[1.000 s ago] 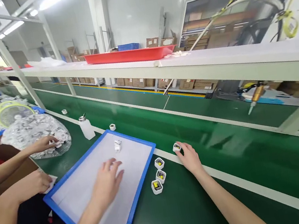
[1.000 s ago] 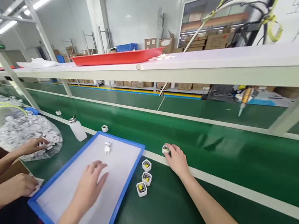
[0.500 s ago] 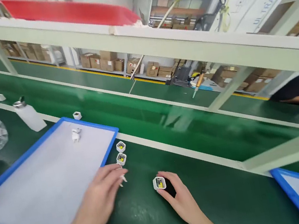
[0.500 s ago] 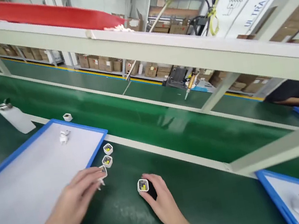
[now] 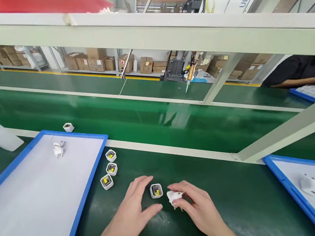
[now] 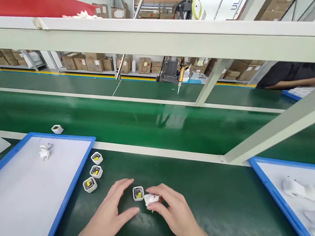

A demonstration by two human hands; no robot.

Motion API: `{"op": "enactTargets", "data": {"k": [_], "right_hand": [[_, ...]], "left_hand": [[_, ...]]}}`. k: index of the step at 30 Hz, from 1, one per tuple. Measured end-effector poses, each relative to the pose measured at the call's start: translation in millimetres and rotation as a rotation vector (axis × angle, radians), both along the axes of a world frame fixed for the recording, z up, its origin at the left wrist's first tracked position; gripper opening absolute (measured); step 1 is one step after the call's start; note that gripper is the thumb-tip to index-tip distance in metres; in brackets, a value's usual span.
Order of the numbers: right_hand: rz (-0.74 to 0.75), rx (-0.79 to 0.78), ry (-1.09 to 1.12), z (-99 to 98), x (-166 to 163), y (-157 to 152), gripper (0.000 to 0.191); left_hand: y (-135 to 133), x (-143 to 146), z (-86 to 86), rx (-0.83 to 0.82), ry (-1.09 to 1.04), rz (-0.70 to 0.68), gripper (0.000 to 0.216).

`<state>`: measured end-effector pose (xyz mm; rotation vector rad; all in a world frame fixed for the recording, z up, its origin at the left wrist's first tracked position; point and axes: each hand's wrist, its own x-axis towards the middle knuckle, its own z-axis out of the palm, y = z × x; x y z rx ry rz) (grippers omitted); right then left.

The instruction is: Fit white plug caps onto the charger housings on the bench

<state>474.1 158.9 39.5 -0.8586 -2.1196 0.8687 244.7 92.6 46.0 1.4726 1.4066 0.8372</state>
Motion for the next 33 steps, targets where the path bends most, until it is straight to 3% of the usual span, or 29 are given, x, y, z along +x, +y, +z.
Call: {"op": "enactTargets", "data": {"k": [3, 5, 9, 14, 21, 25, 33], "right_hand": [[-0.050, -0.236, -0.098, 0.1, -1, 6, 0.012], [-0.045, -0.255, -0.167, 2.7, -3, 6, 0.008], [-0.023, 0.016, -0.227, 7.2, -11, 0, 0.012], [-0.073, 0.292, -0.348, -1.8, -23, 0, 0.017], [-0.020, 0.260, -0.466, 0.5, -29, 12, 0.025], [-0.018, 0.233, -0.506, 7.7, -28, 10, 0.023], [0.043, 0.394, -0.593, 12.9, -26, 6, 0.024]], "left_hand": [[17, -1, -17.5, 0.070, 0.147, -0.070, 0.050], [24, 7, -25.4, 0.093, 0.197, -0.046, 0.034], [23, 29, -29.8, 0.082, 0.309, 0.109, 0.012], [19, 49, -32.0, 0.074, 0.421, 0.202, 0.010], [23, 42, -36.5, 0.181, 0.411, 0.122, 0.023], [22, 39, -40.5, 0.209, 0.411, 0.134, 0.005], [20, 45, -44.0, 0.256, 0.470, 0.167, 0.016]]}}
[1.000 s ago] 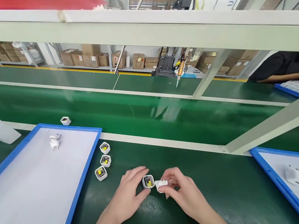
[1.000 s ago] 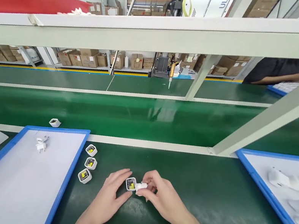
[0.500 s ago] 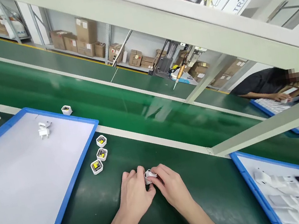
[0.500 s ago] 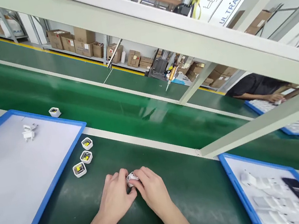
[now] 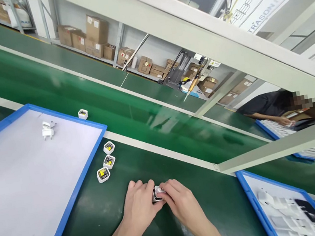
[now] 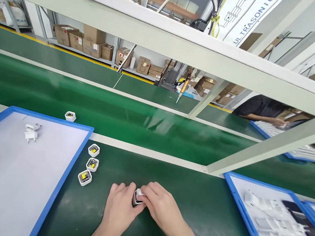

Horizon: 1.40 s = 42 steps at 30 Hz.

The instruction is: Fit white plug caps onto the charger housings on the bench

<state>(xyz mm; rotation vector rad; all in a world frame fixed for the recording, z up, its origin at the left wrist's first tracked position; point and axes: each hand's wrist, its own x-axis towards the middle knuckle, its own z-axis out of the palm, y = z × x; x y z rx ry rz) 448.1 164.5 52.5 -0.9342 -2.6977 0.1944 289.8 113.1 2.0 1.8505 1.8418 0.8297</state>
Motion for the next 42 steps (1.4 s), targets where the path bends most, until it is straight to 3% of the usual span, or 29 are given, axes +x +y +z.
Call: {"op": "enactTargets", "data": {"k": [13, 20, 26, 32, 42], "right_hand": [[0.119, -0.031, -0.041, 5.6, 1, 1, 0.022], [0.141, -0.141, 0.045, 2.0, 3, 7, 0.020], [0.227, 0.015, 0.026, -1.4, 6, 10, 0.015], [0.216, -0.136, 0.111, -1.5, 7, 17, 0.014], [0.240, -0.100, 0.023, -1.5, 5, 20, 0.020]], "left_hand": [[1, -3, -6.1, 0.013, -0.057, -0.046, 0.020], [1, -3, -4.8, -0.011, -0.045, -0.049, 0.023], [3, -2, -7.9, 0.015, -0.049, -0.046, 0.023], [5, -3, -9.0, 0.014, -0.047, -0.044, 0.030], [4, -3, -11.4, 0.036, -0.049, -0.051, 0.025]]}}
